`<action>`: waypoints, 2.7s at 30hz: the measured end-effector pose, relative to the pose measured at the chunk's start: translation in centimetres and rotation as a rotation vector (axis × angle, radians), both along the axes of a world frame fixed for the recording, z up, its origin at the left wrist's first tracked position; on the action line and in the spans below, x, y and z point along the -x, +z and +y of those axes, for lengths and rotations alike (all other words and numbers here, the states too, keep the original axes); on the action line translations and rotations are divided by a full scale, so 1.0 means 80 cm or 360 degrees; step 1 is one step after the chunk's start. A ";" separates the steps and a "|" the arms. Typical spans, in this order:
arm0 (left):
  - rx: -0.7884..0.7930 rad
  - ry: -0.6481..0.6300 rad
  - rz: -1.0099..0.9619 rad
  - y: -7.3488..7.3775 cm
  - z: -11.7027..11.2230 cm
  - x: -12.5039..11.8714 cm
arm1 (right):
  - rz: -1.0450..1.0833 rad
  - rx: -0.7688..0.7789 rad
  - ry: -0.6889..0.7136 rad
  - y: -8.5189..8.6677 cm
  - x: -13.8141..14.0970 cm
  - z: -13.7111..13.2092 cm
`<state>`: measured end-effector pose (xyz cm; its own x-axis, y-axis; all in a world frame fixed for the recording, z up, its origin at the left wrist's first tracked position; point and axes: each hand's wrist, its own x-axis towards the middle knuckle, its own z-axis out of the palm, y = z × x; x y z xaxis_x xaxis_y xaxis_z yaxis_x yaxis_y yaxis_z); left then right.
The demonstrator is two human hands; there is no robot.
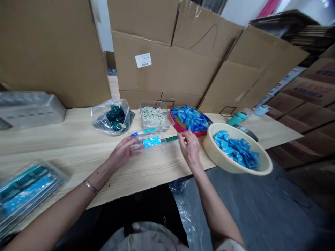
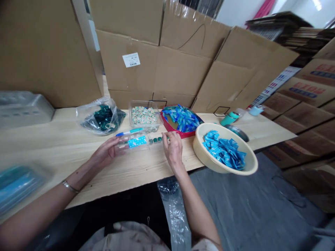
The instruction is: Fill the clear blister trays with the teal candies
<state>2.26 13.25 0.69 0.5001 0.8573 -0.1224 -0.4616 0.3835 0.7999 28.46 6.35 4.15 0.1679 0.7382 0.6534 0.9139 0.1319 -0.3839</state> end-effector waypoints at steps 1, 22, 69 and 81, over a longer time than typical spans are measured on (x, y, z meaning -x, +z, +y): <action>0.0007 0.0032 0.0002 0.003 0.002 0.003 | -0.0063 0.0073 -0.0001 -0.002 -0.017 0.001; -0.0001 -0.0002 0.0151 0.046 -0.013 0.020 | -0.0362 0.0237 0.0503 0.008 -0.030 0.024; 0.0394 -0.0142 0.0157 -0.015 0.006 0.046 | -0.1084 0.0933 0.0949 -0.009 -0.048 0.362; 0.0378 -0.0147 0.0158 -0.011 0.006 0.046 | -0.0910 0.0917 0.1081 -0.008 -0.052 0.376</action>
